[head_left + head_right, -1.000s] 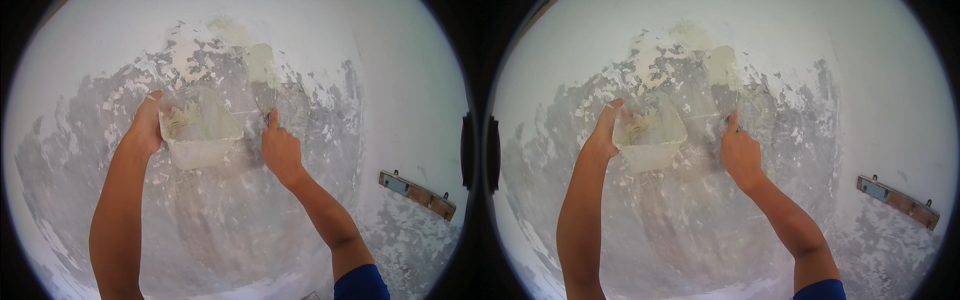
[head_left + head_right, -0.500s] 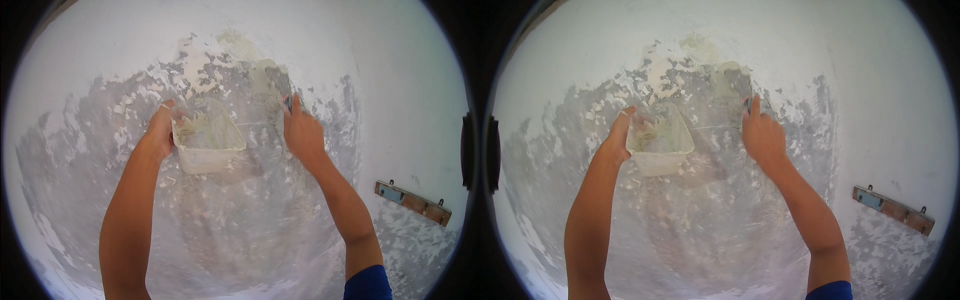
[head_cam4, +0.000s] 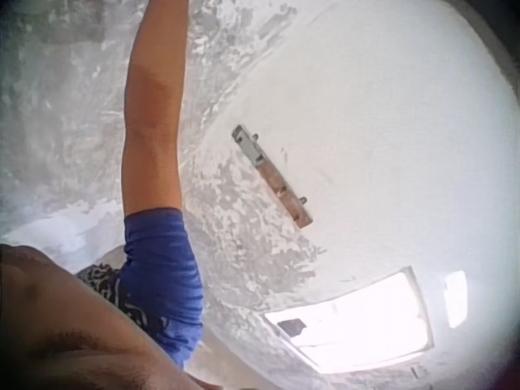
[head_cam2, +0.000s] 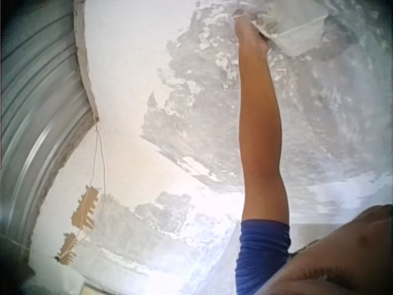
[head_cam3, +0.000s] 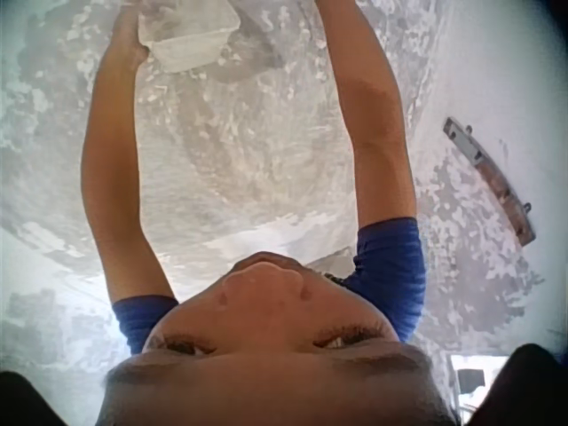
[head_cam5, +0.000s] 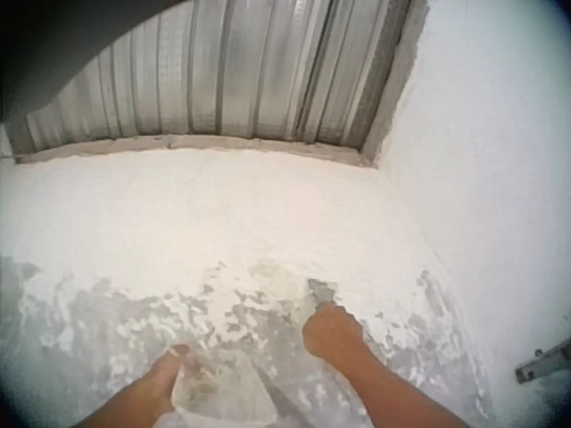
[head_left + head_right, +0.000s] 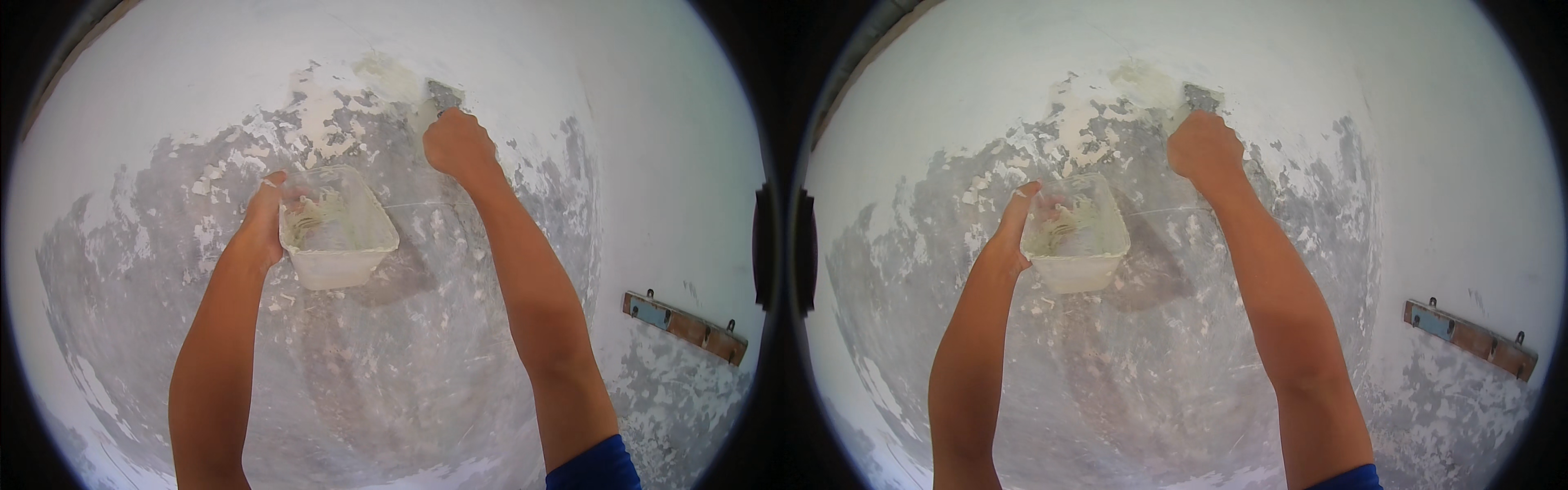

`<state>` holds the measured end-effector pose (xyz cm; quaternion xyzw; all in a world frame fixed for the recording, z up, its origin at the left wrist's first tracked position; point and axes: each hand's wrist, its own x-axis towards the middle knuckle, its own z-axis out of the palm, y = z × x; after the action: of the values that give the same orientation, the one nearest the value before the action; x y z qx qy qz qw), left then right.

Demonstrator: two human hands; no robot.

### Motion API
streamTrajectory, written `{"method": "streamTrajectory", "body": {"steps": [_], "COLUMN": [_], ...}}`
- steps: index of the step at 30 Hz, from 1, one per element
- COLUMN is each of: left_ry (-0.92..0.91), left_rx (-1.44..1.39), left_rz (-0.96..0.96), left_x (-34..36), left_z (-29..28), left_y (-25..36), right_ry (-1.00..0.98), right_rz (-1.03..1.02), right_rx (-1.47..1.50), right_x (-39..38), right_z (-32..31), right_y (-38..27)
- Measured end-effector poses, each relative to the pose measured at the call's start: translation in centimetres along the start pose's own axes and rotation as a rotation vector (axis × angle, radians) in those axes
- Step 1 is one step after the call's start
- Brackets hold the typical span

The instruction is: The person applies plaster to a wall using a putty knife. They hold a container of plaster and use the tool to spread and scrape the material across the wall surface.

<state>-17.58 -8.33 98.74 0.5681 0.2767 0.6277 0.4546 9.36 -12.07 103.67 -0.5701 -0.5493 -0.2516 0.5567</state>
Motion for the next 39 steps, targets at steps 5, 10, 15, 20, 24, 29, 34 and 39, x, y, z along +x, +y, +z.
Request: {"method": "streamTrajectory", "body": {"steps": [5, 10, 15, 20, 24, 29, 34, 39], "left_ry": [-0.044, -0.158, -0.066, -0.078, -0.092, -0.03, 0.001, -0.1], "left_rx": [-0.022, -0.071, -0.077, -0.069, -0.047, 0.0, 0.032, 0.055], "left_rz": [-0.001, 0.047, 0.055, 0.037, -0.017, -0.017, -0.036, 0.012], "left_x": [0.3, 0.7, 1.3, 2.2, 1.0, 0.0, -1.4, -0.9], "left_z": [-0.7, -1.7, -1.5, -1.6, -0.6, -0.8, 0.6, -0.4], "left_y": [-0.3, -0.8, -1.1, -1.2, -0.7, -0.1, 0.4, -0.2], "right_ry": [0.012, -0.096, -0.041, 0.019, 0.066, 0.062, 0.015, 0.012], "right_rz": [-0.08, -0.104, -0.146, -0.263, -0.354, -0.46, -0.461, -0.545], "right_rx": [-0.083, -0.185, -0.231, -0.152, -0.192, -0.313, -0.475, -0.611], "right_x": [-2.1, -6.6, -9.0, -3.8, 0.9, 4.2, 4.3, 3.4], "right_z": [1.3, 0.5, -1.9, -2.3, -0.7, 0.3, -2.1, -4.7], "right_y": [0.1, 1.8, 2.4, 1.6, 0.4, -1.6, 2.8, 6.2]}}
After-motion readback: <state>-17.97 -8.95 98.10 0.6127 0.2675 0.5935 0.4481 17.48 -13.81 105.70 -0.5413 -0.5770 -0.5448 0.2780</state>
